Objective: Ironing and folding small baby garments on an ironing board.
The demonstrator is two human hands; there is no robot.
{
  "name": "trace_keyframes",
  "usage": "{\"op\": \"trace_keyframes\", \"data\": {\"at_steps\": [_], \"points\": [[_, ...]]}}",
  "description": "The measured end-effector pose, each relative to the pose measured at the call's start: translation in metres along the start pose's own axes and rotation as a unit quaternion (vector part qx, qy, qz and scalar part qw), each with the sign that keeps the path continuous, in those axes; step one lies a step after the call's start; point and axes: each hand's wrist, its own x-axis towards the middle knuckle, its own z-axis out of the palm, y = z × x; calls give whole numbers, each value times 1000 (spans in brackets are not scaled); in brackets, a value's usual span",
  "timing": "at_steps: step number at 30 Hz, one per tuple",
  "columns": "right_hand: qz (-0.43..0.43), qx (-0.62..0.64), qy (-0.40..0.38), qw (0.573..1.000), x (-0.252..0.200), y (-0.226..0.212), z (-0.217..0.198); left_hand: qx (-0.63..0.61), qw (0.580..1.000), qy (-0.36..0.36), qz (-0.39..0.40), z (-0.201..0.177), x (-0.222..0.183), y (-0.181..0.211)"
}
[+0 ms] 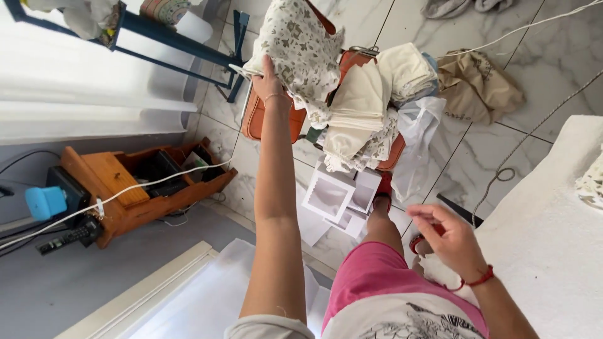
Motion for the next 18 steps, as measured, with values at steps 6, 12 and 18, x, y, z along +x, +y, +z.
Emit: {"op": "trace_keyframes", "data": {"at_steps": [6,12,18], "points": [[30,50,27,998,-10,-8,-10,-49,958,-19,-283,-27,11,-17],[73,94,43,992,-14,16,-11,-89,891,-19,-445,-32,-11,-11],[101,91,21,990,-15,14,-10,-48,878,-98,-466,-26,3,-40]]}}
